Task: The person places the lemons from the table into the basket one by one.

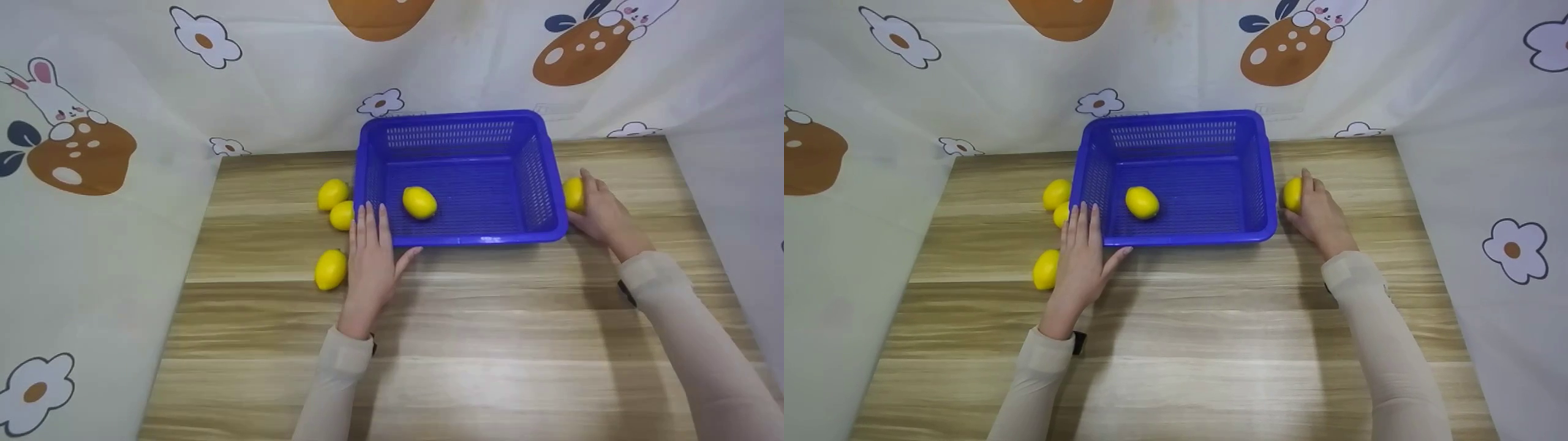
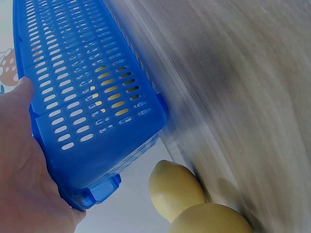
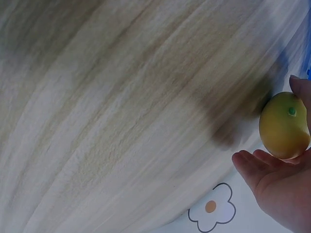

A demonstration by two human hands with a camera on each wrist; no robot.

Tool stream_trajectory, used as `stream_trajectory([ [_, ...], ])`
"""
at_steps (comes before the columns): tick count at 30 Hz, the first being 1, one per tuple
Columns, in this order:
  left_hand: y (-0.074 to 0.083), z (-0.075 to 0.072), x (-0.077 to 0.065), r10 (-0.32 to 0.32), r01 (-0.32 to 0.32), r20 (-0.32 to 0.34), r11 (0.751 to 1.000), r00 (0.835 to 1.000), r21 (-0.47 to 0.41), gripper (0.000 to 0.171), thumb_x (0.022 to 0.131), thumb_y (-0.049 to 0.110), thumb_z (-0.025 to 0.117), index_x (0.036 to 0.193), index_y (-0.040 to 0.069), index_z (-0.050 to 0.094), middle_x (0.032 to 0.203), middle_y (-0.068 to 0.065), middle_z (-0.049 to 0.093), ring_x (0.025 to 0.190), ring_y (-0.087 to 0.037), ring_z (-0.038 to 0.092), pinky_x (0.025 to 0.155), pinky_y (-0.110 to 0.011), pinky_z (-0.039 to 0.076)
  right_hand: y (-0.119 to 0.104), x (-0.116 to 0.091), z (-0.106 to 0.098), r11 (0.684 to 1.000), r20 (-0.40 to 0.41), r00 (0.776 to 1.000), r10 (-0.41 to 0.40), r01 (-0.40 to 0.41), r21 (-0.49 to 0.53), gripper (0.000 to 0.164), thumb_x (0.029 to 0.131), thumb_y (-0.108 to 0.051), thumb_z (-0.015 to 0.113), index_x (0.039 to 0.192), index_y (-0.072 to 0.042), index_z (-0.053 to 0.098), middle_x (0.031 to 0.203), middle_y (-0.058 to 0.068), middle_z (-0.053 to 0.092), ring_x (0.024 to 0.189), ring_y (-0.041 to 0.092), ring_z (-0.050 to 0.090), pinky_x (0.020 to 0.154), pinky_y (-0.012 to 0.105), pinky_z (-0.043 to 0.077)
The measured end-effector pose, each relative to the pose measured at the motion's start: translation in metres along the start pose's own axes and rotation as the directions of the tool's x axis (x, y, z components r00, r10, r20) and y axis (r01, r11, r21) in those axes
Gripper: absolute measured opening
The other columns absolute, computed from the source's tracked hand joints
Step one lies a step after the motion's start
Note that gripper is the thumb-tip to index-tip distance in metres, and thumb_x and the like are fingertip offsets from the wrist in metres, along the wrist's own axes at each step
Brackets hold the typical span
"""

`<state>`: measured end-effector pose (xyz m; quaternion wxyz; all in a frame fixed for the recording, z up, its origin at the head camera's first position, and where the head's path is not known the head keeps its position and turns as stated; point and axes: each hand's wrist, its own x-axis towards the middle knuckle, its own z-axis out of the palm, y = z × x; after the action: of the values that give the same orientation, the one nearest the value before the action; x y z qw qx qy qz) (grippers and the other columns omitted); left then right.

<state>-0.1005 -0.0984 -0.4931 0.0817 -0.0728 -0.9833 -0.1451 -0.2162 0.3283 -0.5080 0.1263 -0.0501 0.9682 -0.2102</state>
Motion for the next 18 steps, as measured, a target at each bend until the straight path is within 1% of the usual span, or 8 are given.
stream_trajectory([
  [4, -0.0001, 0.0000, 0.0004, -0.008, 0.008, 0.014, 1.000, 1.000, 0.004, 0.099, 0.102, 0.064, 0.054, 0.165, -0.005, 0.021, 0.171, -0.033, 0.018, 0.161, -0.042, 0.017, 0.133, -0.052, 0.012, 0.0006, 0.0012, 0.0004, 1.000, -0.015, 1.000, -0.011, 0.012, 0.017, 0.093, 0.100, -0.029, 0.068, 0.161, 0.012, 0.011, 0.151, 0.052, 0.027, 0.127, 0.067, 0.044, 0.109, 0.076, 0.038],
  [7, -0.0002, 0.0001, 0.0007, -0.010, 0.010, 0.020, 1.000, 1.000, 0.005, 0.099, 0.102, 0.064, 0.054, 0.165, -0.005, 0.021, 0.171, -0.032, 0.017, 0.161, -0.042, 0.017, 0.134, -0.051, 0.012, 0.0001, 0.0016, -0.0002, 1.000, -0.014, 1.000, -0.015, 0.015, 0.025, 0.090, 0.100, -0.028, 0.068, 0.160, 0.012, 0.015, 0.150, 0.051, 0.029, 0.124, 0.065, 0.047, 0.107, 0.076, 0.040],
  [11, 0.0000, -0.0002, 0.0008, -0.009, 0.010, 0.020, 1.000, 1.000, -0.006, 0.099, 0.102, 0.064, 0.054, 0.165, -0.005, 0.021, 0.171, -0.032, 0.017, 0.161, -0.042, 0.016, 0.134, -0.051, 0.011, 0.0004, 0.0014, -0.0003, 0.999, -0.003, 1.000, -0.013, 0.013, 0.031, 0.089, 0.100, -0.029, 0.067, 0.160, 0.011, 0.014, 0.151, 0.051, 0.029, 0.122, 0.064, 0.048, 0.106, 0.075, 0.041],
  [18, 0.0002, -0.0006, 0.0007, -0.014, 0.014, 0.020, 1.000, 1.000, -0.012, 0.099, 0.102, 0.064, 0.054, 0.166, -0.004, 0.021, 0.171, -0.032, 0.017, 0.162, -0.042, 0.016, 0.134, -0.051, 0.010, 0.0030, 0.0000, 0.0004, 0.999, -0.006, 1.000, -0.006, 0.007, 0.035, 0.091, 0.100, -0.031, 0.068, 0.161, 0.011, 0.015, 0.150, 0.051, 0.030, 0.123, 0.064, 0.047, 0.108, 0.076, 0.039],
])
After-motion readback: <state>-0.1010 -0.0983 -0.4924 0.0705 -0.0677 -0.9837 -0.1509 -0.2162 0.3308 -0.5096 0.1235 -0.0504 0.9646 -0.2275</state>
